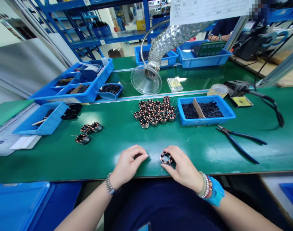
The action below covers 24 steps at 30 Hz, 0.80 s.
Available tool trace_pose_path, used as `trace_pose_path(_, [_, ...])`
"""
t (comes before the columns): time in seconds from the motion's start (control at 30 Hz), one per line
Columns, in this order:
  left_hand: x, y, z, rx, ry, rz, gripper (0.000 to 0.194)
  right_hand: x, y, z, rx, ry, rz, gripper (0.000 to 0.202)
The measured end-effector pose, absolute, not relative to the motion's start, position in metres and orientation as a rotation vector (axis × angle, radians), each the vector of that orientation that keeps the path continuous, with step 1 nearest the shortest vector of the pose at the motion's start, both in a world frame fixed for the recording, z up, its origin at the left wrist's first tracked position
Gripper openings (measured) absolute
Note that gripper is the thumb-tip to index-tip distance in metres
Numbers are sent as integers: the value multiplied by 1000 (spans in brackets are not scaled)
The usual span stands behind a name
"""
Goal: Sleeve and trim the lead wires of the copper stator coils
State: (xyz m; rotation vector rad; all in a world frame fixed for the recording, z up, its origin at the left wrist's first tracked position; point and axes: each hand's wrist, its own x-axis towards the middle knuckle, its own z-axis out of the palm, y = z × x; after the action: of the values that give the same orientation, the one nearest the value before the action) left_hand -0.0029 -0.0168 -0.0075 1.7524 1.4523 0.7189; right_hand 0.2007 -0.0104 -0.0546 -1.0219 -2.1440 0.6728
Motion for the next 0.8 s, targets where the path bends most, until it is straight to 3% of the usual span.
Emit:
trace_pose_path(0.2, [5,-12,-9,1016,1320,533,21,200,-11,-54,-1027,-2142,665,34])
trace_pose_path(0.8, [5,-14,-16,916,1332,777,18,199,-11,-55,-1069,-2153,628,34])
